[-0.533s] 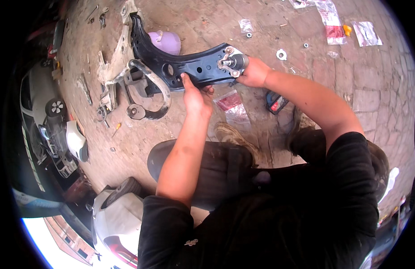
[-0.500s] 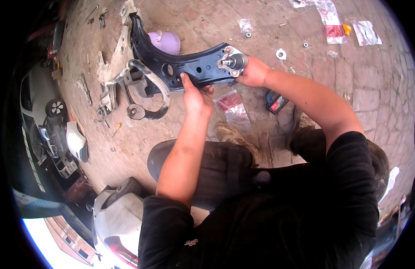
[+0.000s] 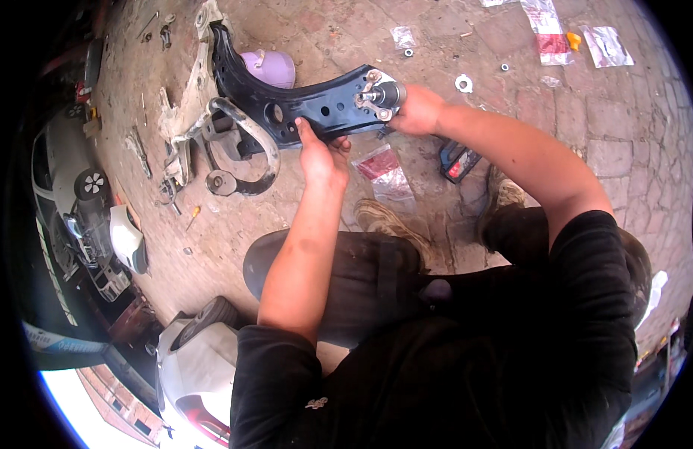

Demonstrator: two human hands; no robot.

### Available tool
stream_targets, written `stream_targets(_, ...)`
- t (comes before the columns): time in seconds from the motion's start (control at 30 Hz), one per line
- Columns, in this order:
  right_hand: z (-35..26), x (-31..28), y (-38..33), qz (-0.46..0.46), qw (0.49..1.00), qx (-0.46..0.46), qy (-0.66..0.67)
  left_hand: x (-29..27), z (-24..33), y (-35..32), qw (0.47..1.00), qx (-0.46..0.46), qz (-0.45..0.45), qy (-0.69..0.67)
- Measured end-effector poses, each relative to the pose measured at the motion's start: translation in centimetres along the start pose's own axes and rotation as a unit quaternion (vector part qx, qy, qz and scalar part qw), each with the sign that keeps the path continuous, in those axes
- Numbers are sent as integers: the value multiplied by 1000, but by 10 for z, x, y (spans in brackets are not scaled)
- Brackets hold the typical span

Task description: The person assembles a car suspension component by hand, attaching a ball joint to a control arm. They then use a cordless impact wrench to tighten the bolts securing the joint. The person works on the floor in a cluttered auto repair shop.

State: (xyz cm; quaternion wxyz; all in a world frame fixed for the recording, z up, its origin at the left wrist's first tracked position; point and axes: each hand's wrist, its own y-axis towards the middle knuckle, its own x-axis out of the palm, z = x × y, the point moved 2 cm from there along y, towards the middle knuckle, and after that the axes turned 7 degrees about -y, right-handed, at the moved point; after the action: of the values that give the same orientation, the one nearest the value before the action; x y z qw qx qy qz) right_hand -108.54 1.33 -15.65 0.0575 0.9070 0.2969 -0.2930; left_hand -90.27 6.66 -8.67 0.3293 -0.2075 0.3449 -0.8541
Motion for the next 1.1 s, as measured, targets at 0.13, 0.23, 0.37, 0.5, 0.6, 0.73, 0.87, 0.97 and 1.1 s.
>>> stream_targets(0.13,5,5,0,13,999,11,-30,0,1,0,1000,1,-11,-3)
stream_targets(0.23,-1,4,-3,13,997,71,-16,-1,0,0,1000,0,-14,-4)
stream_targets(0.37,-11,1,-5,51,994,80,63,-2,-1,2,1000,-3,-14,-8)
stream_targets(0.5,-16,-1,-7,41,994,16,103,-1,1,3,1000,-1,-10,-7)
stream_targets(0.6,-17,-6,-8,20,992,6,128,-1,-1,1,1000,5,-4,-1)
stream_targets(0.73,-17,-16,-6,-25,991,19,131,-7,-5,8,1000,15,-11,-3)
stream_targets(0.87,-9,-13,-4,-39,988,22,151,-9,-25,2,996,42,-55,-60)
stream_targets(0.97,-8,-16,-6,2,989,16,150,3,-46,-27,996,83,-14,18)
stream_targets(1.1,-21,-33,-6,-13,992,62,110,7,-66,-39,957,98,-166,215)
